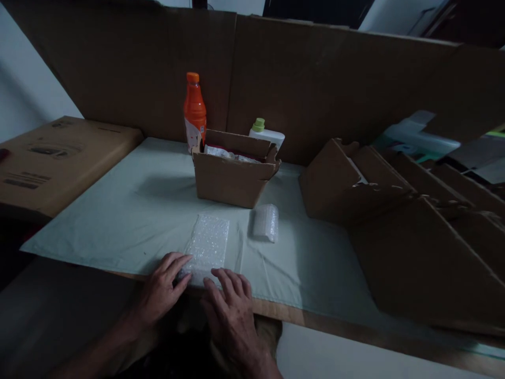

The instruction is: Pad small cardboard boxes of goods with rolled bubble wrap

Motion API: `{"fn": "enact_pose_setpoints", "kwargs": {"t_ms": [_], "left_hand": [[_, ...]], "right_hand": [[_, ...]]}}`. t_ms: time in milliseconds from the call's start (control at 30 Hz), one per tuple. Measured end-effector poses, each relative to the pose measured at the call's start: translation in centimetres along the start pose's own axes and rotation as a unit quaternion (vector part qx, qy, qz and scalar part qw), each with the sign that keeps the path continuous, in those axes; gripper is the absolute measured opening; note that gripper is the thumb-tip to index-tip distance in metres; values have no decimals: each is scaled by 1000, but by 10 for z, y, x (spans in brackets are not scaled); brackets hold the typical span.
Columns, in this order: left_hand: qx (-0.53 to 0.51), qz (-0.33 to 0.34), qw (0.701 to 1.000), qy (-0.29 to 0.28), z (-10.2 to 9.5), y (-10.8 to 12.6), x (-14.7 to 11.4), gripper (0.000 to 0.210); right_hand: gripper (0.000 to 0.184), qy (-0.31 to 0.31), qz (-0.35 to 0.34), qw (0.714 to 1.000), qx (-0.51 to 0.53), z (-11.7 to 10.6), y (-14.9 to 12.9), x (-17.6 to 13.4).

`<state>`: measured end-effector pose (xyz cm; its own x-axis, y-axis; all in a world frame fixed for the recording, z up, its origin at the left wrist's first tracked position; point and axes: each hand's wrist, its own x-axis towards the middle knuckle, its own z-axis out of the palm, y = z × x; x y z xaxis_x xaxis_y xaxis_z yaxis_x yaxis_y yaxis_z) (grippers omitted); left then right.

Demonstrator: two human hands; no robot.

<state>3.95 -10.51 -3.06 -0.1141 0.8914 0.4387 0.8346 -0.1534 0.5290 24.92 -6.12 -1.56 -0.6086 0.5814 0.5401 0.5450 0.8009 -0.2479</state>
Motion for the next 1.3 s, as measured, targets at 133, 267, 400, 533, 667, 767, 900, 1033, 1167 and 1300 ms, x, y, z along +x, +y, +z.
{"fn": "enact_pose_setpoints", "kwargs": {"t_ms": [133,267,400,533,667,767,900,1033,1167,1300], "left_hand": [[-22,76,997,10,-12,1,-2,32],[-72,113,991,-29,-20,-1,-3,34],[-54,42,997,-27,-11,-2,5,31],[1,17,1000,-3,-3,-5,15,30],[-23,40,999,2,-4,-6,13,32],[-60,43,997,-4,-7,-7,6,33],[-124,-81,989,18,-12,-6,-7,44],[-332,-311,890,-28,-19,9,-19,48],[-566,-396,716,-96,-21,33,-16,49],[-633,-414,650,-71,-11,46,-7,51]], "right_hand": [[25,-22,-11,999,45,6,3,9],[19,-56,27,991,114,7,9,15],[27,-29,50,996,64,2,12,14],[35,-30,22,999,9,5,14,16],[32,-44,6,999,21,12,19,23],[24,-43,22,996,77,12,21,25],[18,-49,99,985,134,6,24,22],[21,-57,225,952,200,1,22,20],[30,-102,265,917,281,-4,9,20],[29,-63,216,937,267,-8,3,14]]}}
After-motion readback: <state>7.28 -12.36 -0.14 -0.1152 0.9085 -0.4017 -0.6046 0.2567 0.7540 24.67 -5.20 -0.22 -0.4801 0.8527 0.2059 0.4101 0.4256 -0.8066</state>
